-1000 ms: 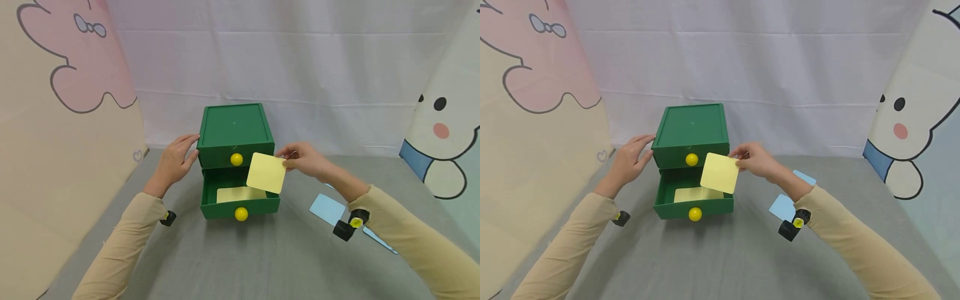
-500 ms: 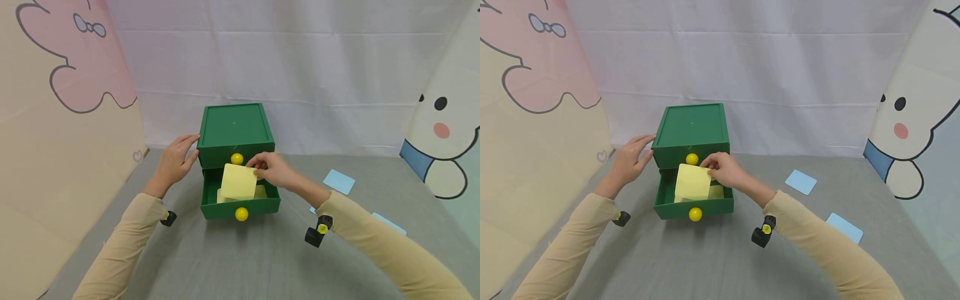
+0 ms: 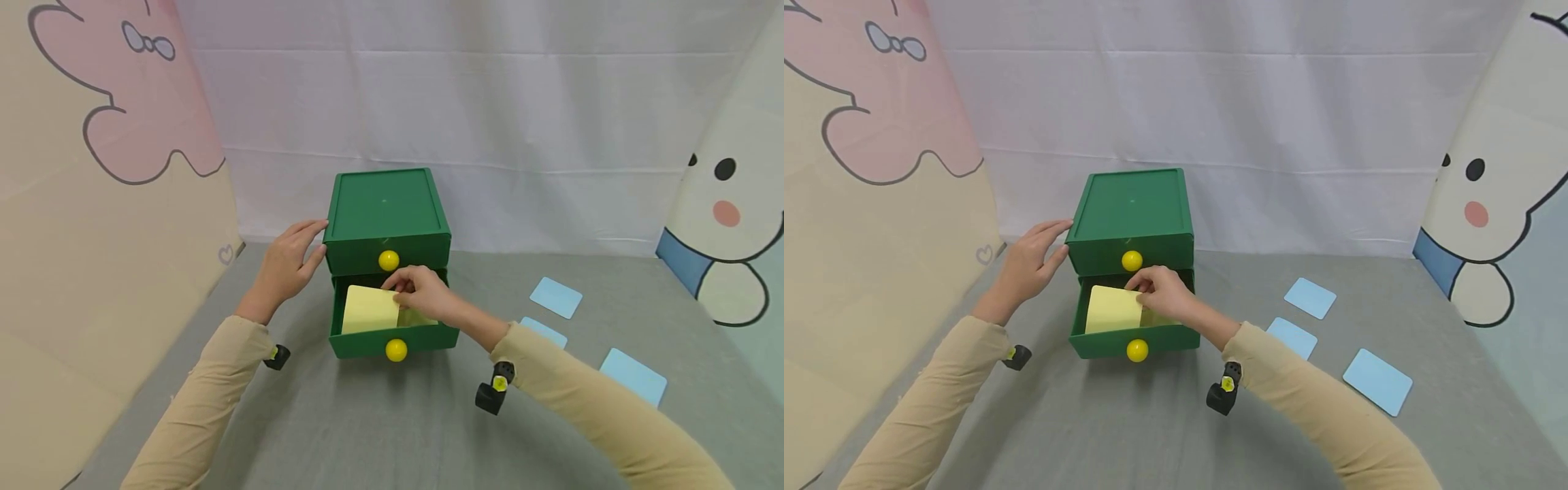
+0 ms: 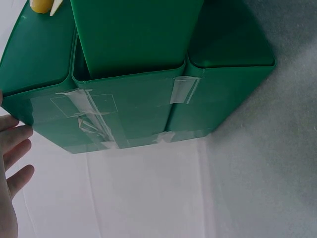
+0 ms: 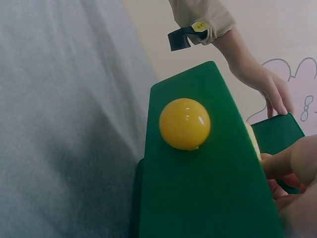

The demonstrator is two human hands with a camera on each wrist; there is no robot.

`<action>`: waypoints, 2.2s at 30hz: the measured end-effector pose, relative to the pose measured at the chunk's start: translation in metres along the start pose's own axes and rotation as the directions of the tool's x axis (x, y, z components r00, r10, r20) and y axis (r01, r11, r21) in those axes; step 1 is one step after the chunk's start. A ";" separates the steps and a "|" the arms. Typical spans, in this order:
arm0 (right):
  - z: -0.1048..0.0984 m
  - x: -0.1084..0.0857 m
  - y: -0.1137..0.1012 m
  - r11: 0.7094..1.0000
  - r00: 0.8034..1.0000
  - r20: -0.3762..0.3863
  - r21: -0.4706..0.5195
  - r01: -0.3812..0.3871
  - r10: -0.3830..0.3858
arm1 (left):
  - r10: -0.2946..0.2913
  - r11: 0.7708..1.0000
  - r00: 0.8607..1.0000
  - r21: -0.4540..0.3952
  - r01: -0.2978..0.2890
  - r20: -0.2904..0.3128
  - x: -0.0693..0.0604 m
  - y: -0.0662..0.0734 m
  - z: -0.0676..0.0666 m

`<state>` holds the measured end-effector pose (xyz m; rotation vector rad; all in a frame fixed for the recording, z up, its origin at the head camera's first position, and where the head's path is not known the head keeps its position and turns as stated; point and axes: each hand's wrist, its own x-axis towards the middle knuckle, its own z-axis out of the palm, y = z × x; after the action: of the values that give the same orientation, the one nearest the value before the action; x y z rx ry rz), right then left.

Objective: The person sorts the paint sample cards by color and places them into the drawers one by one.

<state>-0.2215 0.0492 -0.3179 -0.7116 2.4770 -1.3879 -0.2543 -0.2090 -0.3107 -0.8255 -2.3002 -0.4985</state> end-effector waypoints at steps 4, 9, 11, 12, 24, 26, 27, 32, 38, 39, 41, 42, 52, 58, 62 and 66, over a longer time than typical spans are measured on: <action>0.005 0.003 0.003 0.999 0.999 0.022 -0.002 -0.040 0.040 | -0.006 1.000 1.000 -0.004 0.006 0.000 0.000 0.000 0.000; 0.008 0.006 0.006 0.997 0.996 0.047 -0.006 -0.077 0.077 | -0.009 1.000 1.000 -0.001 0.009 0.002 0.000 0.001 0.000; 0.008 0.007 0.007 0.996 0.994 0.055 -0.017 -0.090 0.091 | -0.010 1.000 1.000 -0.001 0.010 0.001 0.000 0.001 0.000; 0.008 0.008 0.007 0.995 0.994 0.058 -0.024 -0.095 0.096 | -0.010 1.000 1.000 -0.001 0.010 0.001 0.000 0.001 0.000; 0.011 0.016 0.010 0.989 0.992 0.063 -0.102 -0.107 0.114 | 0.007 1.000 1.000 0.005 -0.007 -0.009 0.000 -0.001 0.001; 0.011 0.016 0.010 0.989 0.992 0.069 -0.108 -0.099 0.107 | 0.007 1.000 1.000 0.005 -0.007 -0.009 0.000 -0.001 0.002; 0.011 0.016 0.010 0.989 0.992 0.072 -0.114 -0.093 0.101 | 0.008 1.000 1.000 0.006 -0.008 -0.009 0.000 -0.001 0.002; 0.008 0.013 0.010 0.989 0.994 0.069 -0.130 -0.072 0.081 | 0.008 1.000 1.000 -0.003 -0.008 -0.007 0.000 -0.001 0.001; 0.001 0.007 0.010 0.994 0.997 0.056 -0.098 -0.053 0.059 | 0.012 1.000 1.000 -0.007 -0.012 -0.011 0.000 -0.001 0.001; -0.001 0.005 0.009 0.995 0.997 0.054 -0.089 -0.046 0.051 | 0.013 1.000 1.000 -0.006 -0.013 -0.012 0.000 -0.002 0.002; -0.004 0.000 0.007 0.998 0.999 0.045 -0.064 -0.028 0.031 | 0.014 1.000 1.000 -0.008 -0.014 -0.011 0.000 -0.001 0.001; -0.006 -0.003 0.005 0.998 0.999 0.037 -0.052 -0.018 0.020 | 0.014 1.000 1.000 -0.009 -0.014 -0.011 0.000 -0.001 0.001; -0.008 -0.051 -0.008 0.983 0.973 -0.145 -0.002 0.182 -0.180 | 0.007 1.000 1.000 -0.016 -0.007 -0.007 0.000 0.000 0.000; 0.024 -0.085 0.005 0.959 0.893 -0.360 -0.025 0.281 -0.271 | 0.005 1.000 1.000 -0.012 -0.005 -0.010 0.000 -0.001 0.001; 0.047 -0.095 0.023 0.967 0.868 -0.441 -0.003 0.254 -0.229 | 0.006 1.000 1.000 -0.017 -0.006 -0.013 0.000 -0.002 0.001; 0.063 -0.093 0.036 0.981 0.870 -0.459 -0.018 0.194 -0.180 | 0.009 1.000 1.000 -0.022 -0.010 -0.019 0.000 -0.003 0.001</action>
<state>-0.1270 0.0661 -0.3864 -0.6975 2.7898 -1.8461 -0.2570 -0.2104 -0.3121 -0.8389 -2.2764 -0.5261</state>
